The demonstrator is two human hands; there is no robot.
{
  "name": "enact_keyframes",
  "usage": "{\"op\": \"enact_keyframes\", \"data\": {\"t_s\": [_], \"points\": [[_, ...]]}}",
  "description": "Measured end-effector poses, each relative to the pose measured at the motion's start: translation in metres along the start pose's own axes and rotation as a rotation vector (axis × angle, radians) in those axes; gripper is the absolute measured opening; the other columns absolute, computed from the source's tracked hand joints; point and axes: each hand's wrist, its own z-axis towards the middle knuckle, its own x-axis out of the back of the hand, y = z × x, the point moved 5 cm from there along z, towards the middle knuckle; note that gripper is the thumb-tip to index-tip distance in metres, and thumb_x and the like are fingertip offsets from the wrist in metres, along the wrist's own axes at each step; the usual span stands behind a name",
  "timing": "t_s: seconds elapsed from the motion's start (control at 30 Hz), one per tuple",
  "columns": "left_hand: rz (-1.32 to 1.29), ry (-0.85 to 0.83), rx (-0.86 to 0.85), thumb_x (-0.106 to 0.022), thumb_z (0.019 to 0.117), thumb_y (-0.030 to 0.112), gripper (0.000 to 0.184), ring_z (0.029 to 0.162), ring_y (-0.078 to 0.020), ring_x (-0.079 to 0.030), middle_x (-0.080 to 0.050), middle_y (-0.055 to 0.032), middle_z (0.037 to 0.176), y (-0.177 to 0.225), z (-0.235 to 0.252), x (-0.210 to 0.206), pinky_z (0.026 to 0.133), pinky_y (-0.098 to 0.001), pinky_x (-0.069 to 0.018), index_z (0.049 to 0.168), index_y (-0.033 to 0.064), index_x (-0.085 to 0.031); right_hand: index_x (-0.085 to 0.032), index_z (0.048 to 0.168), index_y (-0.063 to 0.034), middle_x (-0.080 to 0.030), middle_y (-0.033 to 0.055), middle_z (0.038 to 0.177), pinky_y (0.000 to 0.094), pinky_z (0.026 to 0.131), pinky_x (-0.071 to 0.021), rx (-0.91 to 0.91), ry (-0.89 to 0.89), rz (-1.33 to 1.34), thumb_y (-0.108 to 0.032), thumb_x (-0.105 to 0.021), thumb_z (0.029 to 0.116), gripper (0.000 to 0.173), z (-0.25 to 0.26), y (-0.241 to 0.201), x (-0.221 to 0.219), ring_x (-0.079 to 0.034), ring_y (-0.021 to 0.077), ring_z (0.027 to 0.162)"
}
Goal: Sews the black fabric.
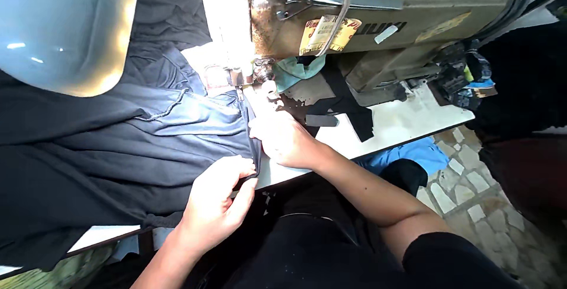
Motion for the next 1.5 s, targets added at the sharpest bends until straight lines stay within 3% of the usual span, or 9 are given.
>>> {"op": "enact_keyframes", "data": {"t_s": [0.1, 0.27, 0.43, 0.67, 0.8, 1.07, 1.3, 1.43, 1.5], "points": [[0.168, -0.093, 0.012, -0.049, 0.0978, 0.02, 0.033, 0.091, -0.005, -0.069, -0.074, -0.0038, 0.09, -0.005, 0.024, 0.01, 0.083, -0.0216, -0.055, 0.083, 0.0044, -0.074, -0.076, 0.094, -0.0052, -0.075, 0.0153, 0.105, 0.0494, 0.091, -0.053, 0.016, -0.05, -0.072, -0.005, -0.058, 0.0888, 0.019, 0.0, 0.002, -0.002, -0.07, 0.032, 0.108], [0.523, -0.172, 0.022, -0.046, 0.102, 0.02, 0.038, 0.091, -0.0428, -0.068, -0.068, -0.0234, 0.088, -0.046, 0.088, 0.014, 0.079, -0.0596, -0.0503, 0.086, -0.0041, -0.07, -0.074, 0.091, -0.0048, -0.074, 0.0171, 0.112, 0.0517, 0.099, -0.0514, -0.013, -0.092, -0.049, -0.005, -0.057, 0.0904, 0.017, -0.011, 0.009, -0.014, -0.068, 0.0347, 0.116], [0.876, -0.413, 0.455, -0.05, 0.1032, 0.036, 0.045, 0.116, -0.0575, -0.055, -0.049, -0.0344, 0.14, -0.093, 0.096, -0.001, 0.079, -0.0689, -0.0487, 0.14, 0.0153, -0.063, -0.073, 0.094, -0.0024, -0.072, 0.0192, 0.117, 0.0472, 0.101, -0.0528, -0.112, -0.13, -0.033, -0.001, -0.06, 0.0899, 0.014, -0.013, 0.013, -0.016, -0.067, 0.0341, 0.117], [0.861, -0.311, 0.324, -0.041, 0.0955, 0.033, 0.05, 0.152, -0.0538, -0.018, -0.033, -0.0281, 0.161, -0.111, 0.102, 0.002, 0.108, -0.0834, -0.0157, 0.139, 0.0268, -0.064, -0.072, 0.091, -0.0011, -0.072, 0.0216, 0.118, 0.0491, 0.098, -0.0546, -0.159, -0.023, -0.033, 0.002, -0.062, 0.0867, 0.011, -0.012, 0.019, -0.017, -0.068, 0.0368, 0.116], [0.817, -0.21, 0.196, -0.041, 0.0955, 0.035, 0.052, 0.152, -0.0526, -0.019, -0.036, -0.0253, 0.161, -0.115, 0.094, 0.0, 0.108, -0.0843, -0.011, 0.14, 0.0199, -0.064, -0.073, 0.092, -0.0025, -0.071, 0.0194, 0.123, 0.0487, 0.1, -0.053, -0.125, -0.029, -0.069, 0.002, -0.063, 0.086, 0.012, -0.015, 0.017, -0.02, -0.067, 0.0355, 0.119], [0.612, -0.166, -0.115, -0.048, 0.0918, 0.011, 0.028, 0.125, -0.058, -0.052, -0.063, -0.0353, 0.117, -0.111, 0.066, 0.019, 0.108, -0.0663, -0.0366, 0.086, -0.0094, -0.066, -0.074, 0.097, -0.0052, -0.07, 0.0207, 0.126, 0.0503, 0.11, -0.0466, -0.092, -0.204, -0.127, -0.001, -0.065, 0.0894, 0.013, -0.005, 0.008, -0.025, -0.06, 0.0393, 0.129], [0.562, -0.122, -0.036, -0.048, 0.0917, 0.012, 0.029, 0.128, -0.0512, -0.053, -0.065, -0.0292, 0.124, -0.07, 0.07, 0.01, 0.108, -0.0651, -0.0369, 0.094, -0.0048, -0.071, -0.071, 0.086, -0.0039, -0.072, 0.0209, 0.11, 0.0499, 0.103, -0.0513, -0.031, -0.223, -0.128, -0.002, -0.067, 0.0882, 0.006, -0.001, 0.006, -0.02, -0.065, 0.0385, 0.118], [0.452, -0.261, 0.009, -0.042, 0.0928, 0.019, 0.048, 0.133, -0.0386, -0.056, -0.065, -0.0172, 0.136, -0.057, 0.05, -0.02, 0.11, -0.0589, -0.0398, 0.131, 0.0019, -0.067, -0.072, 0.085, -0.0046, -0.065, 0.0133, 0.086, 0.0443, 0.087, -0.054, -0.049, -0.124, -0.067, -0.003, -0.064, 0.0902, 0.009, -0.003, 0.006, -0.02, -0.065, 0.0308, 0.094], [0.536, -0.334, 0.064, -0.044, 0.0901, 0.021, 0.054, 0.139, -0.0416, -0.05, -0.058, -0.0199, 0.145, -0.067, 0.043, -0.027, 0.11, -0.0612, -0.038, 0.138, -0.0002, -0.061, -0.073, 0.09, -0.0056, -0.071, 0.0162, 0.102, 0.046, 0.095, -0.0543, -0.039, -0.13, -0.113, -0.007, -0.061, 0.0931, 0.013, -0.005, 0.005, -0.021, -0.068, 0.0319, 0.107]]}}
